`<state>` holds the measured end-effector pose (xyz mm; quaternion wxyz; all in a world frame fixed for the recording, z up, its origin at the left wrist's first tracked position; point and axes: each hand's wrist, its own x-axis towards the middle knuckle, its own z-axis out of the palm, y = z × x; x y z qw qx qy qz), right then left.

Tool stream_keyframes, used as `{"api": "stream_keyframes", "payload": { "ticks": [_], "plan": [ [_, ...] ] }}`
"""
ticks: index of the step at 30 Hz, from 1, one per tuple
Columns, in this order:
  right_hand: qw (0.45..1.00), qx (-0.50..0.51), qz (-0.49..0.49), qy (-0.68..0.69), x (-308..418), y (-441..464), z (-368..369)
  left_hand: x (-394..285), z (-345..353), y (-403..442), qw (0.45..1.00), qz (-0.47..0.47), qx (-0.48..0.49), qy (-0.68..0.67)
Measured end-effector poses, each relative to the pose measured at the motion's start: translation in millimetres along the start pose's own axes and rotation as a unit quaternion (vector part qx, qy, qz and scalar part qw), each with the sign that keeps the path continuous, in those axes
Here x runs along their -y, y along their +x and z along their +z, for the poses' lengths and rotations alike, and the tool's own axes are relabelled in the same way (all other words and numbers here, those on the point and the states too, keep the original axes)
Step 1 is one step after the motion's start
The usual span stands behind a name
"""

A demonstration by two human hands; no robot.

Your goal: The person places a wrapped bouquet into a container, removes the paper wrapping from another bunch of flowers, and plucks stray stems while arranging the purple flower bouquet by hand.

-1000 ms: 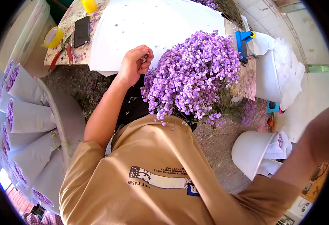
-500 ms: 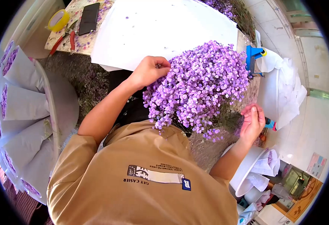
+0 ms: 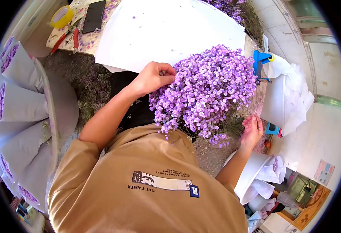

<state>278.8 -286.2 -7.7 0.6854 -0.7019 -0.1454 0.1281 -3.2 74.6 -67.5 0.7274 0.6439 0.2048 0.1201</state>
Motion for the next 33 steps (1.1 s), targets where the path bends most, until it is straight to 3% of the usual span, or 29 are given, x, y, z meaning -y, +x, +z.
{"api": "stream_keyframes", "payload": {
  "ticks": [3,5,8,10,11,13,14,18,25,31,33],
  "plan": [
    [1.0,-0.01,-0.002,-0.007,2.2,-3.4,5.9,-4.5,2.6,-0.9,0.985,0.045,-0.1,-0.134],
    [1.0,-0.024,-0.005,-0.005,1.5,-4.7,10.5,-11.7,-11.4,-2.5,0.947,-0.055,-0.06,-0.31],
    [1.0,-0.002,-0.015,-0.016,-1.3,-5.2,19.0,-34.4,-9.5,-0.6,0.947,-0.04,-0.04,-0.317],
    [1.0,0.002,-0.011,-0.018,-1.4,-6.7,24.2,-43.8,-2.8,7.0,0.988,-0.021,-0.039,-0.148],
    [1.0,0.013,-0.008,-0.023,-0.9,-8.0,26.8,-45.0,0.6,11.4,0.989,-0.023,-0.034,-0.142],
    [1.0,0.005,-0.01,-0.021,-0.2,-11.6,32.6,-50.3,7.1,19.0,0.989,0.108,-0.052,0.092],
    [1.0,0.003,-0.012,-0.024,-0.4,-12.9,34.2,-53.9,6.1,21.2,0.99,0.062,-0.037,0.12],
    [0.999,0.002,-0.013,-0.041,-6.3,-15.3,33.0,-51.9,6.2,25.5,0.964,0.08,-0.049,0.249],
    [0.998,0.009,-0.015,-0.061,-19.4,-14.8,34.2,-47.9,14.1,29.6,0.956,0.088,-0.051,0.276],
    [0.998,0.012,-0.004,-0.067,-25.2,-15.0,29.6,-38.2,9.6,27.0,0.981,0.096,-0.028,0.164],
    [0.997,0.008,-0.003,-0.071,-24.6,-14.4,28.1,-44.4,4.6,25.5,0.985,-0.036,-0.024,-0.165]
  ]
}}
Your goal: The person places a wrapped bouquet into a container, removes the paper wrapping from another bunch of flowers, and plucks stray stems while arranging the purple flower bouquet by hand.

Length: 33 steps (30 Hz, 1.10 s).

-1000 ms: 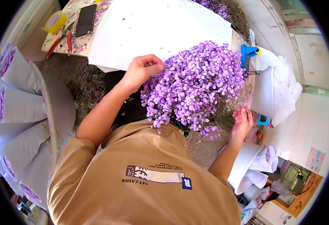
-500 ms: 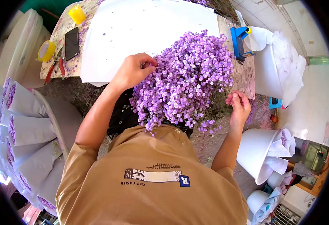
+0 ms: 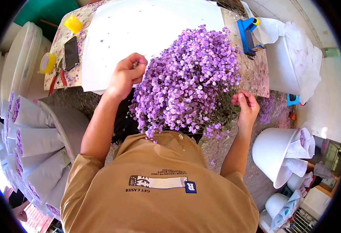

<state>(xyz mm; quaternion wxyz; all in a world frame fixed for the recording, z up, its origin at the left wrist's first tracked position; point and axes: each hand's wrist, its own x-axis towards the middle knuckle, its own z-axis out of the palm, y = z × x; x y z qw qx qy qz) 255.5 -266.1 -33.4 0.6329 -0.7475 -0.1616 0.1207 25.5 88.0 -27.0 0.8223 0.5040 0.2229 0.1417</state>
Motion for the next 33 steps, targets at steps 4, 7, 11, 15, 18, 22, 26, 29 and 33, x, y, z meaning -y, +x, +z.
{"api": "stream_keyframes", "payload": {
  "ticks": [4,7,11,15,18,22,26,29,33],
  "plan": [
    [1.0,0.001,-0.002,0.002,1.5,0.6,2.4,-21.3,12.2,3.9,0.992,0.02,0.059,-0.111],
    [1.0,0.002,-0.003,0.002,1.7,1.1,4.2,-32.8,25.3,10.9,0.993,-0.019,0.089,-0.079],
    [1.0,0.005,-0.015,-0.012,4.2,-0.9,5.0,-34.5,40.6,25.2,0.989,-0.016,0.078,0.126],
    [1.0,-0.002,-0.013,-0.013,2.3,-1.9,2.9,-16.4,39.6,38.7,0.93,0.091,0.029,0.355],
    [1.0,-0.003,-0.016,-0.015,-1.2,-2.9,0.6,-14.0,43.5,39.6,0.91,0.094,0.02,0.403],
    [1.0,-0.002,-0.011,-0.028,-2.9,-2.3,1.5,-9.1,48.4,40.4,0.889,0.152,-0.002,0.431],
    [0.999,-0.001,-0.011,-0.032,-1.9,-2.9,2.8,-4.6,47.2,44.0,0.89,0.138,-0.004,0.436],
    [1.0,-0.003,-0.007,-0.03,2.2,-4.2,5.6,-7.1,45.6,40.3,0.893,0.122,0.013,0.432],
    [1.0,0.004,-0.01,-0.028,0.4,-4.6,3.9,-15.6,37.0,34.8,0.98,0.049,0.01,0.195]
  ]
}}
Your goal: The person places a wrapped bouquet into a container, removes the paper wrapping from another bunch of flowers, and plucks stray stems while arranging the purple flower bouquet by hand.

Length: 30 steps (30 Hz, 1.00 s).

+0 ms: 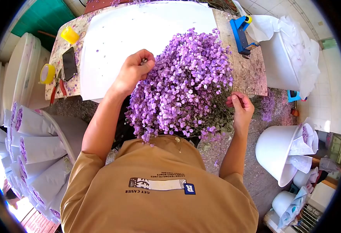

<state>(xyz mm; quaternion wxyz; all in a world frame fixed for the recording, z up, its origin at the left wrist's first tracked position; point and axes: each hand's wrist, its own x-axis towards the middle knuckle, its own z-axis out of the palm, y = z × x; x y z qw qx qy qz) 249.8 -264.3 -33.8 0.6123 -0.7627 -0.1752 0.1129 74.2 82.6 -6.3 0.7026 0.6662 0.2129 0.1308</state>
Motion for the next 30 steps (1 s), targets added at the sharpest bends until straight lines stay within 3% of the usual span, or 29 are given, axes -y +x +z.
{"api": "stream_keyframes", "payload": {
  "ticks": [1,3,5,7,9,11,21,24,25,26,29,30],
  "plan": [
    [1.0,0.0,0.003,0.003,-0.5,-0.2,-0.5,-4.8,0.3,-2.3,1.0,0.0,-0.001,-0.001],
    [1.0,0.004,0.003,0.007,-1.4,1.7,0.6,-9.8,-1.1,-5.5,0.987,-0.023,0.039,-0.154],
    [1.0,0.0,0.006,-0.001,-2.5,1.8,0.8,-8.9,-5.1,-3.5,0.99,-0.028,0.06,-0.124],
    [1.0,0.0,0.003,0.001,-2.6,2.3,1.1,-7.2,-0.7,1.4,0.994,0.041,0.071,0.074],
    [1.0,0.0,0.0,0.002,-1.7,2.0,0.8,-6.3,2.0,4.6,0.993,0.03,0.066,0.094],
    [1.0,-0.004,0.0,-0.009,-0.9,1.0,1.3,-3.0,5.4,7.8,0.974,0.064,0.029,0.214],
    [1.0,0.003,-0.004,-0.012,-2.0,0.9,0.6,0.0,12.0,6.6,0.967,0.099,0.016,0.236],
    [1.0,0.002,0.001,-0.004,-2.7,1.4,0.6,-2.3,7.2,6.1,0.984,0.08,-0.011,0.16],
    [1.0,0.0,0.0,-0.006,-2.7,1.0,0.6,-8.2,2.3,8.5,1.0,0.004,0.006,-0.006],
    [1.0,-0.002,0.0,-0.008,-2.7,0.5,0.6,-14.3,-0.3,10.0,0.982,-0.073,0.023,-0.172],
    [1.0,-0.002,0.01,-0.003,-4.7,1.5,0.9,-33.3,4.2,12.0,0.968,-0.049,0.042,-0.242],
    [1.0,-0.003,0.009,-0.002,-3.8,1.9,1.5,-32.8,2.9,18.9,0.974,-0.065,0.06,-0.21]
  ]
}}
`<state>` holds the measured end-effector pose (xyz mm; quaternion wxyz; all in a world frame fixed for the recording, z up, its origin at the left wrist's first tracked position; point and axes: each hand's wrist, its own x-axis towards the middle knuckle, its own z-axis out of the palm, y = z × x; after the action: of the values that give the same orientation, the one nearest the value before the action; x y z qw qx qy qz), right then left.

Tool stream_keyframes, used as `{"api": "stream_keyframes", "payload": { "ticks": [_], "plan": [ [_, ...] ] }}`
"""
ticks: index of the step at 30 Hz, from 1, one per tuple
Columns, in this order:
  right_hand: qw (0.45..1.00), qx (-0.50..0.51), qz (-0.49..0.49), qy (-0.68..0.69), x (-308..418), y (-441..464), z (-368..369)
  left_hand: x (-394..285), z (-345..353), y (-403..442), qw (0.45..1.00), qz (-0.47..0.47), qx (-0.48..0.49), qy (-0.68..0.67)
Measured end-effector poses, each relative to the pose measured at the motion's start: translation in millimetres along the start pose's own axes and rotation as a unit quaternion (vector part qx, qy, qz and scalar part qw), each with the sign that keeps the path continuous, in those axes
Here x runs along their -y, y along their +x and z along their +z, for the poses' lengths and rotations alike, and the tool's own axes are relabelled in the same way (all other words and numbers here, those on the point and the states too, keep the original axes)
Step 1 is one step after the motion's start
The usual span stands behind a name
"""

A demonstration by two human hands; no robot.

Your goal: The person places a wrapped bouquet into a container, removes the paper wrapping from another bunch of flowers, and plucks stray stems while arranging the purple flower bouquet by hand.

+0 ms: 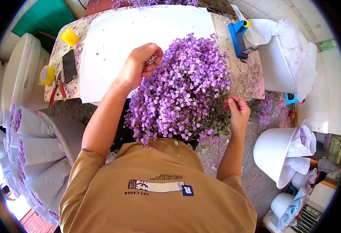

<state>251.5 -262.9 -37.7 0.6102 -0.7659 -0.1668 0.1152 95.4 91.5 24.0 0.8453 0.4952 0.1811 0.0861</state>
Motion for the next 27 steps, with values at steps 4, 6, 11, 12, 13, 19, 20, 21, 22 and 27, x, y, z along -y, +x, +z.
{"api": "stream_keyframes", "payload": {
  "ticks": [4,6,11,12,13,19,20,21,22,27],
  "plan": [
    [1.0,-0.005,0.007,-0.006,1.3,-1.6,1.1,14.4,17.1,19.4,0.898,0.147,-0.048,0.411],
    [1.0,-0.006,0.007,-0.004,2.6,-1.5,1.1,26.5,14.7,28.6,0.899,0.184,-0.073,0.391],
    [1.0,-0.005,0.006,0.003,2.2,-3.1,-0.5,29.2,10.1,26.6,0.985,0.087,-0.084,0.125],
    [1.0,-0.005,0.007,0.003,1.4,-2.6,-0.4,23.5,6.0,24.1,0.995,0.02,-0.051,0.085],
    [1.0,-0.003,0.006,0.004,0.5,-2.4,-0.3,20.8,8.4,22.2,0.995,0.02,-0.052,0.086],
    [1.0,-0.004,-0.003,0.0,11.0,-4.5,10.3,12.7,30.6,19.3,0.921,0.116,-0.029,0.372],
    [1.0,-0.014,-0.004,-0.001,14.8,-7.4,11.3,17.1,31.2,22.7,0.916,0.156,-0.04,0.367],
    [1.0,-0.029,-0.006,-0.004,17.7,-8.3,10.6,18.2,32.0,24.4,0.916,0.161,-0.026,0.366],
    [1.0,-0.019,-0.013,0.002,20.7,-7.3,10.8,18.3,31.4,24.5,0.935,0.155,-0.041,0.315],
    [0.999,0.011,-0.037,0.034,37.0,-7.3,21.1,-2.8,33.3,16.3,0.992,0.044,-0.017,-0.12]
  ]
}}
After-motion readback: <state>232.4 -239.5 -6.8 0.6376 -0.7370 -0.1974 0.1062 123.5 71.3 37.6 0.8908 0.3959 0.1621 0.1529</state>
